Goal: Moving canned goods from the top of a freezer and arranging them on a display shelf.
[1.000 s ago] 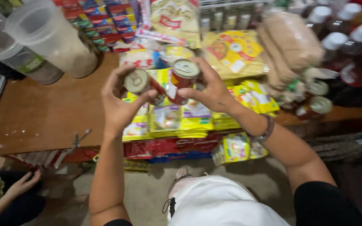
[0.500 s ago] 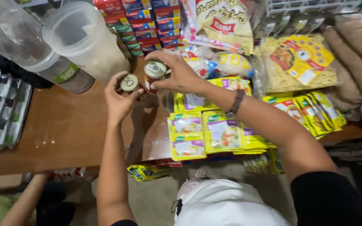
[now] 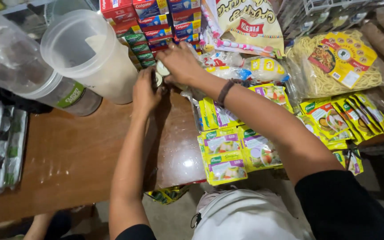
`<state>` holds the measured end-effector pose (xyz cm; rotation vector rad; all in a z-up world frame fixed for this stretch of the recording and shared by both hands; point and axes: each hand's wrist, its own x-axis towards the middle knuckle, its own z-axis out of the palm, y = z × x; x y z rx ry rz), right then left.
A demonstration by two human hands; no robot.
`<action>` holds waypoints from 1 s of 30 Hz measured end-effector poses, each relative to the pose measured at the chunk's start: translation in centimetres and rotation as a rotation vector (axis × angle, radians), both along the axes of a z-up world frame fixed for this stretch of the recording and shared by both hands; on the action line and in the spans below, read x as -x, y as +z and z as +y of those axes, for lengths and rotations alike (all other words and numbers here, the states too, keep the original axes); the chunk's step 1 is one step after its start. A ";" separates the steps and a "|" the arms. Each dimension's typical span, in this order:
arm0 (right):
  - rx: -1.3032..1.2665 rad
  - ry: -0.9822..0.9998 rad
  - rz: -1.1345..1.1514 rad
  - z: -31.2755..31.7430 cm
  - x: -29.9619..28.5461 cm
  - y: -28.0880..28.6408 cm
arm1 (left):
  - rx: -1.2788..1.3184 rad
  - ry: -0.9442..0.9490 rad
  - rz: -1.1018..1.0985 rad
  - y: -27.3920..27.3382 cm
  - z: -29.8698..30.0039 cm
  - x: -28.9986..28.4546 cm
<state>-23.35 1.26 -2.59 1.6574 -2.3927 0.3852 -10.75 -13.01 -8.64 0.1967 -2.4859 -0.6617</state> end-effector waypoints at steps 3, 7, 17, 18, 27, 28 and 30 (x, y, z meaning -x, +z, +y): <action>0.092 -0.081 -0.056 -1.5 2.0 -1.1 | 0.076 0.025 -0.098 1.1 0.0 1.9; 0.174 -0.153 -0.075 -3.3 3.2 -2.4 | 0.168 0.081 -0.114 -0.8 -1.4 4.7; -0.042 -0.211 -0.148 -5.0 5.4 -7.4 | 0.199 0.033 -0.159 -1.3 -3.8 6.6; -0.022 -0.250 -0.133 -5.2 5.6 -7.8 | 0.197 0.017 -0.143 -1.4 -4.0 6.6; 0.100 -0.278 -0.161 -4.3 4.7 -4.7 | -0.012 -0.102 -0.109 -1.1 -4.0 7.4; 0.105 -0.265 -0.160 -4.2 4.8 -4.5 | -0.024 -0.121 -0.091 -1.2 -3.8 7.5; 0.109 -0.244 -0.134 -4.3 5.3 -5.1 | -0.027 -0.111 -0.089 -1.7 -4.1 7.6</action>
